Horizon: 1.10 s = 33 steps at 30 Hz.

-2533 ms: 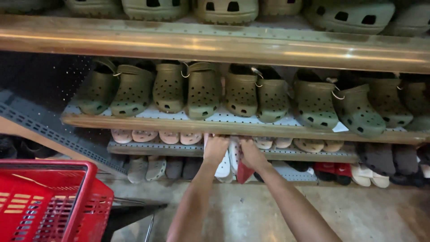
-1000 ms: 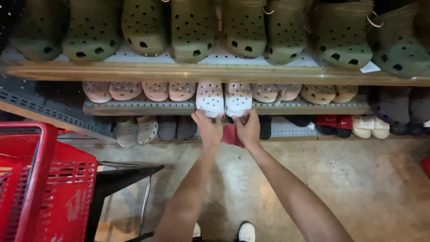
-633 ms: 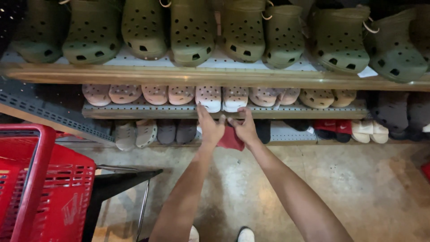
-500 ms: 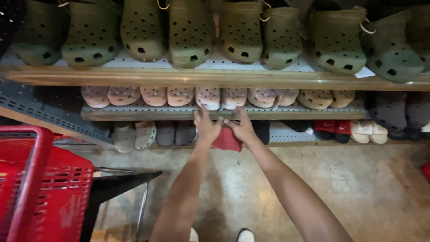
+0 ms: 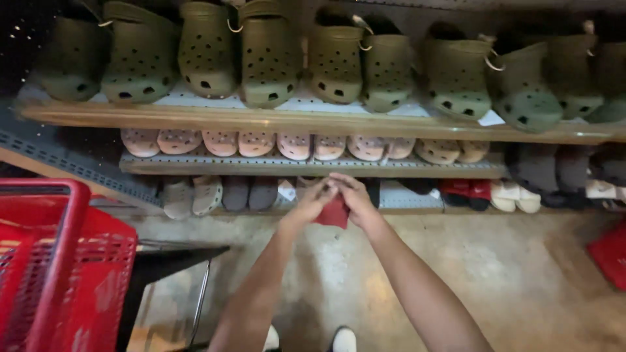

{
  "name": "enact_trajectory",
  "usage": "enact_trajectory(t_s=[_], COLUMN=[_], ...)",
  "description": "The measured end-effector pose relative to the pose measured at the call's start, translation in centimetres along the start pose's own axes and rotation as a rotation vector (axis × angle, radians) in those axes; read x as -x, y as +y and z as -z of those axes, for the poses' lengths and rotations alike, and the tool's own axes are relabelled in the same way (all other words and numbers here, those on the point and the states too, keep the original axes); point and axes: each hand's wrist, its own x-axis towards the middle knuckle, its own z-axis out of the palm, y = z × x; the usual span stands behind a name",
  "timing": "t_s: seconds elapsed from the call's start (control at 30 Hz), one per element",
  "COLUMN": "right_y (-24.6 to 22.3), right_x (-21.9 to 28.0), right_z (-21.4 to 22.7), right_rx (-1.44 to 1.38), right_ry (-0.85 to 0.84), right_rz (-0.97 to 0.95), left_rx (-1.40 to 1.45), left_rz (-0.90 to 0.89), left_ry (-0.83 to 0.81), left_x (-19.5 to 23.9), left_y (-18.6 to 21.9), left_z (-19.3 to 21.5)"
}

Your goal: The person is cleaning and wiping down various pairs of clogs on a retail shelf using a red cloth.

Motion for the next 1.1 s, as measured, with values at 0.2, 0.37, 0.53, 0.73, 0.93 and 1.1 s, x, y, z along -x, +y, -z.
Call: enact_trajectory(t_s=[0.2,0.37,0.53,0.73,0.93,1.1], right_y=[-2.8,-7.0,-9.5,-12.5,-13.9,-21.4], right_x=[9.6,20.5,26.6,29.0,29.4,33.3], right_z=[6.5,12.8,14.6,14.9,10.7,3.0], right_rx=[-0.474,-0.307,-0.060,-0.646,-0.699,-0.551], right_ry=[0.005,-0.053,-0.114,0.092,0.095,-0.125], right_rz=[-0.090,-0.042,-0.018,-0.111,-0.229,-0.206], left_rx=[0.304,0.355,0.559,0.641,0.817,0.830], left_rz=[-0.162,-0.057,-0.028,-0.046,-0.019,-0.001], left_ry=[-0.046,0.085,0.219,0.300,0.624,0.713], left_x=[9.2,18.0,25.4,27.2,28.0,27.9], left_y=[-0.9,11.4,23.5,24.8,25.3,23.2], left_z=[-2.9,-4.4,-6.3,-6.5,-3.7,1.7])
